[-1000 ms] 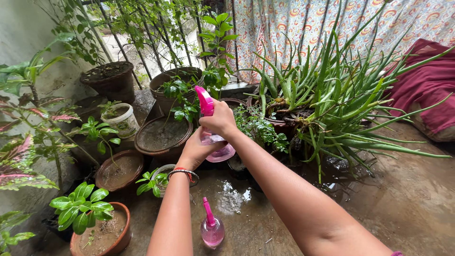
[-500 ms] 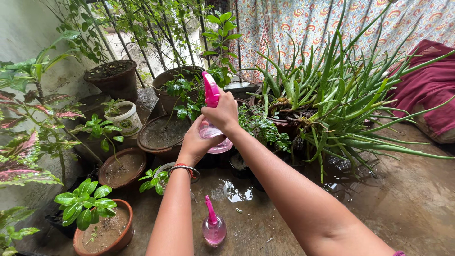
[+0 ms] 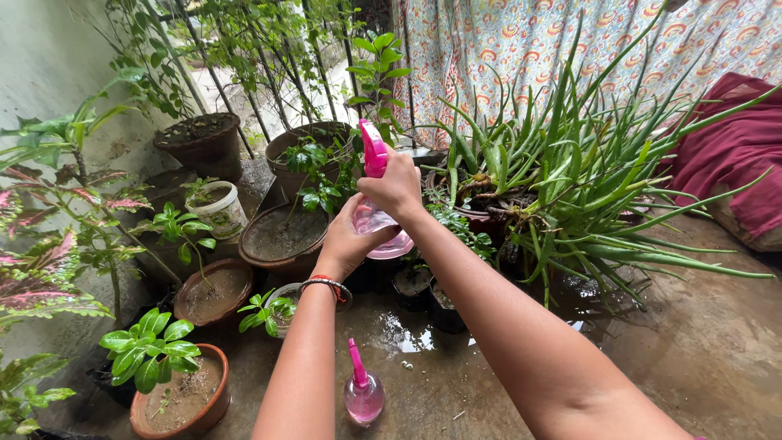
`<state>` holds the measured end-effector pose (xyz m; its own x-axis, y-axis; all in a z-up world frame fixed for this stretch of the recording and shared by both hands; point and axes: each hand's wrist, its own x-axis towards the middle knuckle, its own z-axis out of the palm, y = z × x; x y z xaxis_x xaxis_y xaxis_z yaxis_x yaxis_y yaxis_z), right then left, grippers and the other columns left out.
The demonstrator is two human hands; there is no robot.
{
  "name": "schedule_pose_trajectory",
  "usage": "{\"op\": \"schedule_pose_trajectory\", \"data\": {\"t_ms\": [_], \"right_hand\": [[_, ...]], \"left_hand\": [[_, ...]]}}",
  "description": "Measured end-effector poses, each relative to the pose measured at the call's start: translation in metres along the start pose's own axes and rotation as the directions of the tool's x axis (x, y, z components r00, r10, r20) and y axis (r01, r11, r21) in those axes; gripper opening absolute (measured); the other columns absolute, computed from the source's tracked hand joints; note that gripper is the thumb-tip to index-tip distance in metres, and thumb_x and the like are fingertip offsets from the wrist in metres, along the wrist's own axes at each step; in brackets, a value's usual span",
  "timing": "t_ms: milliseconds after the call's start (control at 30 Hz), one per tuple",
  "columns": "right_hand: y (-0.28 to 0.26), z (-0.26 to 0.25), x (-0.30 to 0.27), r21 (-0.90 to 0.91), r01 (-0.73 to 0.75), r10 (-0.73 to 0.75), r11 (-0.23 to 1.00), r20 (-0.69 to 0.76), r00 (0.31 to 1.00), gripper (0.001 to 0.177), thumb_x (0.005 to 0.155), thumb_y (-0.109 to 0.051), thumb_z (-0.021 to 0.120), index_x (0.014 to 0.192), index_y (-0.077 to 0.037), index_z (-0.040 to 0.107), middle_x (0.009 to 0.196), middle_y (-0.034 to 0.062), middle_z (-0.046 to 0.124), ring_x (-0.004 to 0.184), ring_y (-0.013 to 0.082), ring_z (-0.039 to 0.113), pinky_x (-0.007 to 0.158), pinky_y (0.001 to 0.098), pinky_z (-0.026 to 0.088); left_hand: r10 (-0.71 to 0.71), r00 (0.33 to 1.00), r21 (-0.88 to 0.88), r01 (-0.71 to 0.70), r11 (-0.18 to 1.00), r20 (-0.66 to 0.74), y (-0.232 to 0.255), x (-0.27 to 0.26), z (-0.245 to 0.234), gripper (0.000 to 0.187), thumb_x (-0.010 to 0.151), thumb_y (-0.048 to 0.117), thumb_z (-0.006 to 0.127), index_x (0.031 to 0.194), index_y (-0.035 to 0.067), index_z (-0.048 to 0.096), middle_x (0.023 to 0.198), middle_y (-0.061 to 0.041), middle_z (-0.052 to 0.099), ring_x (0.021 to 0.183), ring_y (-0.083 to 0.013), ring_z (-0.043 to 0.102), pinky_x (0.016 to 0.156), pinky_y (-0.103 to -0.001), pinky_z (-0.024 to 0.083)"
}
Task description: The person uses a pink spray bottle to water various potted plants on a balcony, aiming the spray at the leaves and soil of different plants in sequence.
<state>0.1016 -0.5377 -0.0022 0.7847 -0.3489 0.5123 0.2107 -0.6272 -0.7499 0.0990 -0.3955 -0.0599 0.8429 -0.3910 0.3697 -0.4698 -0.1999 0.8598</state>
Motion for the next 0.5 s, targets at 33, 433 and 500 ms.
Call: {"op": "schedule_pose_trajectory", "data": {"t_ms": [33, 433, 500], "right_hand": [[-0.002, -0.005, 0.001, -0.033, 0.041, -0.041, 0.999, -0.006, 0.999, 0.040, 0.060, -0.024, 0.071, 0.099, -0.013, 0.068, 0.087, 0.0133, 0.071, 0.089, 0.0344, 0.069, 0.087, 0.0446, 0.054], [0.019, -0.077, 0.021, -0.162, 0.112, -0.123, 0.980, -0.061, 0.990, 0.034, 0.059, -0.024, 0.073, 0.090, -0.011, 0.067, 0.089, 0.0127, 0.069, 0.098, 0.0333, 0.062, 0.090, 0.0456, 0.050], [0.027, -0.085, 0.021, -0.148, 0.094, -0.105, 0.984, -0.071, 0.992, 0.034, 0.058, -0.024, 0.074, 0.089, -0.011, 0.067, 0.089, 0.0131, 0.068, 0.098, 0.0334, 0.062, 0.090, 0.0454, 0.050]], "left_hand": [[0.005, 1.000, -0.002, -0.005, 1.000, 0.002, 0.005, 0.001, 0.002, 0.086, 0.061, 0.042, 0.091, 0.135, 0.009, 0.061, 0.113, -0.005, 0.070, 0.100, -0.0136, 0.068, 0.090, -0.031, 0.055], [0.091, 0.993, -0.065, -0.086, 0.994, 0.080, 0.044, 0.029, 0.058, 0.082, 0.062, 0.038, 0.094, 0.130, 0.007, 0.060, 0.108, -0.004, 0.069, 0.097, -0.0124, 0.067, 0.088, -0.031, 0.055], [0.119, 0.988, -0.021, -0.118, 0.993, 0.099, 0.045, 0.032, 0.067, 0.084, 0.061, 0.039, 0.095, 0.130, 0.007, 0.060, 0.111, -0.006, 0.067, 0.101, -0.0140, 0.064, 0.090, -0.033, 0.054]]}}
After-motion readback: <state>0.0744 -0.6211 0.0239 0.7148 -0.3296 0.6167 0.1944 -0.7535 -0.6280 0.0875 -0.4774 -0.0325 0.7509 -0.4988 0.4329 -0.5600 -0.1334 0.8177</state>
